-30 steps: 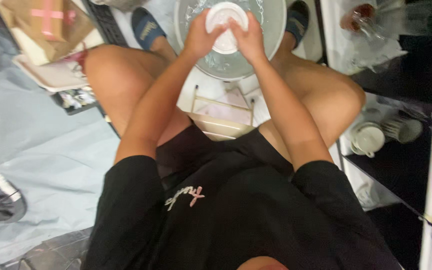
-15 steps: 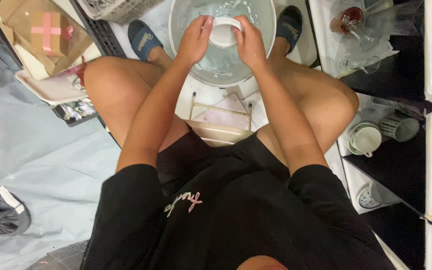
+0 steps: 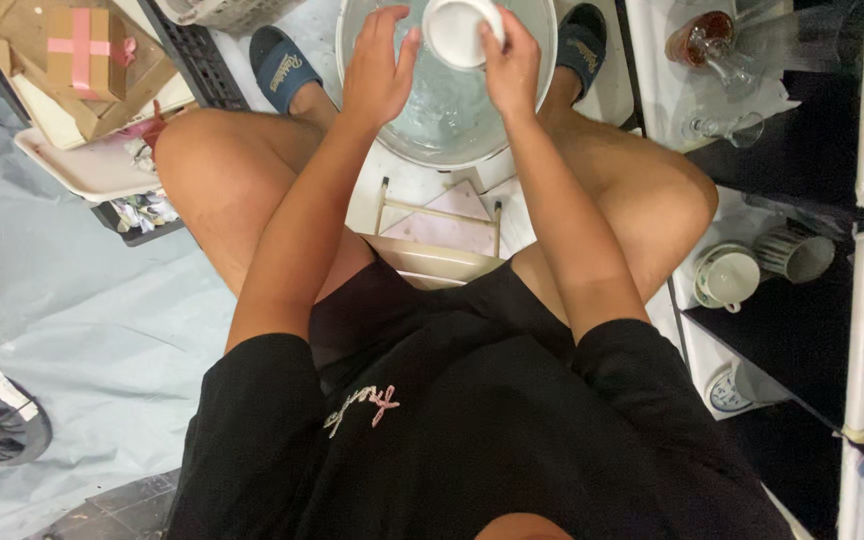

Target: The person sits on the floor and washes various ceramic items, including plates and cups, by hand in a bucket of water. They rinse each item and place it on a nearby shelf.

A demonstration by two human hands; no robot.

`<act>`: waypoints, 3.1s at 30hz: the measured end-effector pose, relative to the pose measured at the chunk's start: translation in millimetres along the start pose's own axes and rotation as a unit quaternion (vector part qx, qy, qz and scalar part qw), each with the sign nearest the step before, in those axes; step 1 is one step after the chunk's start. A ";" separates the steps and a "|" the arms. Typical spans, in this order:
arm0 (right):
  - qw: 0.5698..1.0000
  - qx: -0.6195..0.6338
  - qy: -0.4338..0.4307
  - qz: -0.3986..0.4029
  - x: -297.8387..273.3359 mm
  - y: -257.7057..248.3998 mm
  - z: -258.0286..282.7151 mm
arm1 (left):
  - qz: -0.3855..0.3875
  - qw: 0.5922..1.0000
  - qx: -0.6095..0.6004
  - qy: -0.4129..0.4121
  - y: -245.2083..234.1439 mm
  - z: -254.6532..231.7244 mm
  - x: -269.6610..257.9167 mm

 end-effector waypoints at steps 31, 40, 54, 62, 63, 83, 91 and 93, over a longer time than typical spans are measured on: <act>0.995 -0.032 -0.078 0.047 12.6 -8.2 32.8 | 0.040 0.998 0.020 0.041 6.0 -5.4 -3.2; 0.994 -0.040 -0.018 0.101 4.9 1.8 30.7 | 0.050 0.998 0.034 0.036 11.1 -0.3 -8.0; 0.989 -0.002 0.046 0.139 -3.6 14.4 -6.3 | 0.086 0.994 0.054 0.026 8.0 -6.4 -10.4; 0.919 0.114 0.314 0.208 -20.2 23.1 -26.2 | 0.096 0.995 0.002 0.013 15.4 8.5 -5.6; 0.926 0.113 0.279 0.229 -21.3 24.8 -23.6 | 0.096 0.995 0.031 0.012 14.8 9.8 -6.4; 0.987 0.024 -0.141 0.068 -10.9 7.8 51.7 | -0.021 0.981 0.073 0.177 -53.0 -40.6 14.8; 0.983 -0.044 0.088 0.156 -0.1 40.5 -6.9 | -0.061 0.975 0.081 0.198 -67.0 -60.3 24.5; 0.982 -0.004 0.102 0.162 -1.8 46.0 -13.9 | -0.056 0.970 0.093 0.217 -67.0 -59.7 22.9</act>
Point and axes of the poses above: each hand's wrist, its own x-axis towards the middle knuckle, its own y-axis out of the palm, z = x × y, the point moved 7 cm from there along x, towards the middle knuckle, and after that the axes turned 15 degrees about -z, right-handed, at the moved point
